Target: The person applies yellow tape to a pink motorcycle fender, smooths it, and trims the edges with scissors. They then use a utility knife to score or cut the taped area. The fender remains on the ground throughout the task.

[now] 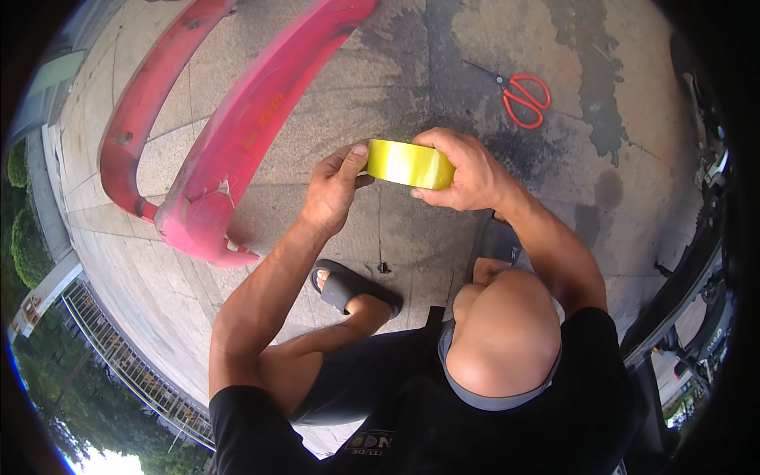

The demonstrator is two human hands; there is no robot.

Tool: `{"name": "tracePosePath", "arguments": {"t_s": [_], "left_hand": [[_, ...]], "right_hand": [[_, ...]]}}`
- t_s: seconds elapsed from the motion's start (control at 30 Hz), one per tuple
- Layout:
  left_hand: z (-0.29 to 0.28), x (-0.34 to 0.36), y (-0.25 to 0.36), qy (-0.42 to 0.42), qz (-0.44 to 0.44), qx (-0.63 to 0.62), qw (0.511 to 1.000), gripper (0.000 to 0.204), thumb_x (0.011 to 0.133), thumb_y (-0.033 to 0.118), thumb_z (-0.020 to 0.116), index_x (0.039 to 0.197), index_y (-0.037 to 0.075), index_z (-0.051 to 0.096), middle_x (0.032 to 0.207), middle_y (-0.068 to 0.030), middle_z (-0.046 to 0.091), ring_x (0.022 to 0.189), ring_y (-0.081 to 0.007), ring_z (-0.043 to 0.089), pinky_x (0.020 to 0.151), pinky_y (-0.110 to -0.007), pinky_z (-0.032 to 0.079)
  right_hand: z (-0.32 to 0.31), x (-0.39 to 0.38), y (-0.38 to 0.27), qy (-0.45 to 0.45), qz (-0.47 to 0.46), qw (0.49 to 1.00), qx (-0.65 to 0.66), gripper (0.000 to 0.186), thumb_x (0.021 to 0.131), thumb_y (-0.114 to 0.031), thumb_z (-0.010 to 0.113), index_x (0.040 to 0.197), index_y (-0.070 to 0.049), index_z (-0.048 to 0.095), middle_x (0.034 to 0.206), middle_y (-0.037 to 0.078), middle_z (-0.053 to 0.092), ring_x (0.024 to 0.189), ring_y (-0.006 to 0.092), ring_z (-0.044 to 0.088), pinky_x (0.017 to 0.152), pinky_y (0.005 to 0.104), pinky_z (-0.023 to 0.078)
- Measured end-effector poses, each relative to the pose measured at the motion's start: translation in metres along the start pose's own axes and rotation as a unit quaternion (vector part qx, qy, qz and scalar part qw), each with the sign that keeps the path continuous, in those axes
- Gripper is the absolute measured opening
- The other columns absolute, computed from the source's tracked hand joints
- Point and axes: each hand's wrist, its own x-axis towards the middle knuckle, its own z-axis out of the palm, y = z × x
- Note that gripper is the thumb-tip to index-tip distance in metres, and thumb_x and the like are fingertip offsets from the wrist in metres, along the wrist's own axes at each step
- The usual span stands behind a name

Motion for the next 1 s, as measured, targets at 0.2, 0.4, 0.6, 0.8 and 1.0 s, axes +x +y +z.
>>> {"name": "tracePosePath", "arguments": {"t_s": [0.2, 0.4, 0.6, 0.8, 1.0], "left_hand": [[0.009, 0.001, 0.003, 0.069, 0.03, -0.007, 0.997, 0.034, 0.1, 0.018, 0.061, 0.123, -0.007, 0.062, 0.109, -0.0129, 0.069, 0.098, -0.0194, 0.066, 0.092, -0.034, 0.053], [0.001, 0.003, 0.0, 0.059, 0.011, -0.089, 0.994, 0.016, 0.097, 0.009, 0.063, 0.109, 0.0, 0.065, 0.106, -0.0087, 0.068, 0.097, -0.0169, 0.064, 0.091, -0.035, 0.053], [0.002, 0.006, 0.002, 0.052, 0.028, -0.003, 0.998, 0.014, 0.099, 0.014, 0.061, 0.102, 0.001, 0.062, 0.092, -0.0036, 0.064, 0.083, -0.011, 0.058, 0.078, -0.028, 0.05], [-0.017, 0.011, 0.023, 0.02, 0.052, 0.119, 0.991, 0.016, 0.1, 0.017, 0.058, 0.104, 0.002, 0.06, 0.092, -0.001, 0.06, 0.086, -0.0087, 0.053, 0.079, -0.026, 0.045], [-0.038, 0.014, 0.048, 0.004, 0.075, 0.095, 0.993, 0.015, 0.1, 0.014, 0.056, 0.103, 0.0, 0.06, 0.092, -0.0013, 0.059, 0.086, -0.009, 0.053, 0.08, -0.026, 0.044]], "right_hand": [[0.0, 0.002, 0.002, -0.005, -0.028, 0.999, -0.035, 0.051, 0.068, -0.02, 0.085, 0.109, -0.003, 0.059, 0.096, 0.015, 0.066, 0.09, 0.0353, 0.065, 0.08, 0.0427, 0.052], [0.006, -0.004, 0.008, 0.014, -0.037, 0.999, -0.037, 0.052, 0.068, -0.021, 0.085, 0.109, -0.002, 0.059, 0.094, 0.016, 0.066, 0.088, 0.0356, 0.065, 0.079, 0.0426, 0.052], [0.011, -0.003, 0.008, 0.041, -0.074, 0.996, -0.024, 0.052, 0.066, -0.015, 0.087, 0.108, -0.003, 0.058, 0.091, 0.013, 0.064, 0.083, 0.0336, 0.064, 0.073, 0.041, 0.051], [0.016, 0.007, 0.0, 0.047, -0.038, 0.998, 0.014, 0.05, 0.07, -0.02, 0.085, 0.108, -0.003, 0.057, 0.093, 0.016, 0.066, 0.086, 0.0357, 0.066, 0.076, 0.0428, 0.053], [0.018, 0.031, -0.013, 0.046, -0.022, 0.998, 0.044, 0.05, 0.074, -0.025, 0.084, 0.108, -0.003, 0.055, 0.091, 0.018, 0.067, 0.084, 0.0359, 0.068, 0.073, 0.0434, 0.054]]}}
